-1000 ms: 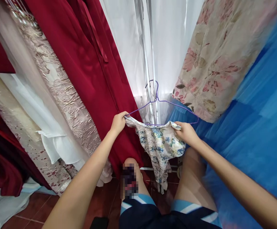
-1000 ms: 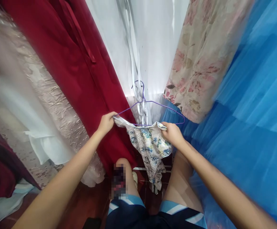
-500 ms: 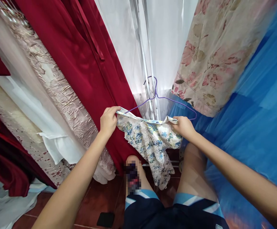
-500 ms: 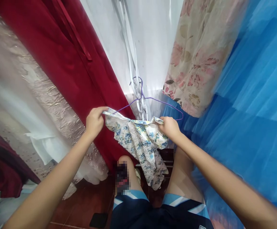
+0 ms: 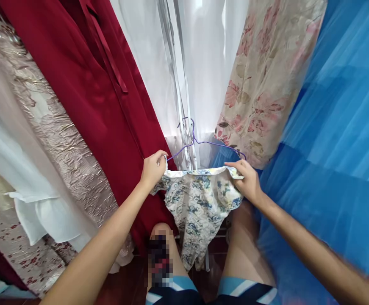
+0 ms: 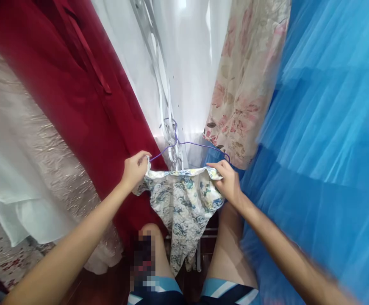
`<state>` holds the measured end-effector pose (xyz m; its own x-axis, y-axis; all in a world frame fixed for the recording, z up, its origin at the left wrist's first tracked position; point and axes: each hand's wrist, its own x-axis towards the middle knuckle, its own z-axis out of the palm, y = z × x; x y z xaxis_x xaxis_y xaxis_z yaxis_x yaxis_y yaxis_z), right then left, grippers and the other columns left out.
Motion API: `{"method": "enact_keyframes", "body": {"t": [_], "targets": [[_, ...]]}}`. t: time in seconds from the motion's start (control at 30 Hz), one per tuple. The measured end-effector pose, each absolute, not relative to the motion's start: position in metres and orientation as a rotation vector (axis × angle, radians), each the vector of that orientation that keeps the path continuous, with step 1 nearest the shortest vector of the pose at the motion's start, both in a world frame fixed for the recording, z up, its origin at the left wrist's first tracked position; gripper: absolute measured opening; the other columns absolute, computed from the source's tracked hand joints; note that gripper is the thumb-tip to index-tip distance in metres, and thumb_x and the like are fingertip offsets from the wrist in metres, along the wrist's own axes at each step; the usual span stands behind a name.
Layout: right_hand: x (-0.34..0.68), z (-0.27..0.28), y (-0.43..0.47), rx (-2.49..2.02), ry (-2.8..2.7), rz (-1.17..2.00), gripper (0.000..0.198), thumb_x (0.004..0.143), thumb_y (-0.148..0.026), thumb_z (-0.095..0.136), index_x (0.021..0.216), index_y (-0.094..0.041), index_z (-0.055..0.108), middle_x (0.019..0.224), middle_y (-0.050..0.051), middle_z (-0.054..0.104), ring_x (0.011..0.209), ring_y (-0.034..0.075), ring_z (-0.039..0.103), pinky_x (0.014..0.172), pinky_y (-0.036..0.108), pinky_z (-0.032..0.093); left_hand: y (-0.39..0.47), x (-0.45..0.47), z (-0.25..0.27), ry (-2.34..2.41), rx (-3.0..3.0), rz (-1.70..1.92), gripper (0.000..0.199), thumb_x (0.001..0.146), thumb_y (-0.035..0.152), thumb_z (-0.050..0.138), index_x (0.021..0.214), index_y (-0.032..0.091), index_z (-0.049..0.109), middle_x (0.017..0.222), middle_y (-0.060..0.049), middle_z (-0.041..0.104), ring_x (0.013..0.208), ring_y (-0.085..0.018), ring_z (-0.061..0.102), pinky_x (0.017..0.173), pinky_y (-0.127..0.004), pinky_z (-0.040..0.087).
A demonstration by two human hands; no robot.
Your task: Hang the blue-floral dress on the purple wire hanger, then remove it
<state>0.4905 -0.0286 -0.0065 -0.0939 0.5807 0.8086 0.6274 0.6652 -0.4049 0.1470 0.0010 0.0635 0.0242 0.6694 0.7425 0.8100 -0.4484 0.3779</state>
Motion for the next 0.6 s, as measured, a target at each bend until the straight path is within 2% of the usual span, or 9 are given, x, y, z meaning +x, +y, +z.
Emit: {"method": "enact_keyframes", "body": {"t": [0.13,0.17,0.23,0.3,0.33,0.4,0.5,0.53,0.6], "targets": [[0.5,0.029,-0.013,-1.086,-1.584,-0.27,0.057,0.077,-0.015,0.06,0.133,-0.016,0.064,0.127,0.017,0.055,0.114,0.03,0.058,0.091,0.038,0.049,-0.005,0.15,0.069,-1.567,-2.177,-1.354,0.027,0.088,0.021,0.048,0.096,0.021,0.074,0.081,-0.001,0.073,0.066,-0.016,0.063,0.07,-0.025,0.046],[0.503,0.039,-0.006,-1.145,-1.611,-0.241,0.054,0.076,-0.014,0.059,0.13,-0.014,0.066,0.126,0.018,0.058,0.112,0.03,0.06,0.09,0.037,0.049,-0.006,0.15,0.071,-1.584,-2.172,-1.343,0.027,0.088,0.021,0.048,0.096,0.021,0.074,0.081,-0.001,0.073,0.066,-0.016,0.063,0.07,-0.025,0.046],[0.512,0.058,0.01,-1.31,-1.767,-0.073,0.036,0.075,-0.012,0.057,0.106,-0.011,0.075,0.103,0.014,0.068,0.095,0.028,0.065,0.08,0.034,0.05,-0.008,0.148,0.075,-1.624,-2.158,-1.307,0.027,0.089,0.022,0.048,0.096,0.021,0.074,0.079,-0.001,0.072,0.064,-0.016,0.062,0.068,-0.026,0.046],[0.525,0.071,0.023,-1.456,-1.924,0.157,0.017,0.075,-0.014,0.058,0.078,-0.011,0.075,0.074,0.007,0.068,0.072,0.024,0.064,0.066,0.03,0.047,-0.009,0.145,0.078,-1.636,-2.139,-1.282,0.026,0.09,0.024,0.049,0.098,0.022,0.073,0.082,-0.001,0.073,0.068,-0.017,0.063,0.069,-0.027,0.045],[0.532,0.076,0.028,-1.486,-1.954,0.265,0.013,0.075,-0.017,0.06,0.071,-0.012,0.072,0.067,0.005,0.065,0.065,0.022,0.062,0.06,0.028,0.044,-0.009,0.142,0.078,-1.629,-2.128,-1.282,0.026,0.09,0.025,0.048,0.099,0.022,0.073,0.085,-0.001,0.073,0.071,-0.017,0.064,0.07,-0.027,0.045],[0.544,0.08,0.032,-1.44,-1.913,0.489,0.011,0.074,-0.022,0.064,0.072,-0.012,0.07,0.064,0.003,0.065,0.061,0.019,0.06,0.056,0.026,0.042,-0.01,0.137,0.078,-1.61,-2.106,-1.303,0.025,0.092,0.026,0.048,0.102,0.023,0.071,0.093,-0.002,0.074,0.079,-0.018,0.065,0.073,-0.027,0.046],[0.543,0.079,0.029,-1.361,-1.837,0.821,0.014,0.078,-0.018,0.061,0.079,-0.011,0.072,0.069,0.006,0.071,0.064,0.02,0.066,0.06,0.027,0.047,-0.008,0.131,0.074,-1.63,-2.061,-1.333,0.022,0.093,0.028,0.048,0.102,0.023,0.067,0.097,-0.004,0.073,0.081,-0.019,0.065,0.074,-0.029,0.046],[0.537,0.077,0.027,-1.376,-1.839,0.827,0.015,0.081,-0.016,0.059,0.078,-0.009,0.073,0.069,0.009,0.072,0.065,0.021,0.068,0.062,0.028,0.049,-0.007,0.129,0.071,-1.654,-2.045,-1.344,0.02,0.093,0.029,0.049,0.101,0.023,0.066,0.095,-0.004,0.072,0.08,-0.019,0.065,0.073,-0.029,0.045],[0.518,0.068,0.018,-1.422,-1.84,0.633,0.022,0.088,-0.019,0.059,0.076,-0.007,0.072,0.071,0.011,0.073,0.068,0.022,0.07,0.066,0.031,0.051,-0.004,0.127,0.066,-1.712,-2.03,-1.385,0.017,0.093,0.034,0.052,0.096,0.022,0.063,0.091,-0.004,0.071,0.078,-0.02,0.064,0.073,-0.029,0.046]]}}
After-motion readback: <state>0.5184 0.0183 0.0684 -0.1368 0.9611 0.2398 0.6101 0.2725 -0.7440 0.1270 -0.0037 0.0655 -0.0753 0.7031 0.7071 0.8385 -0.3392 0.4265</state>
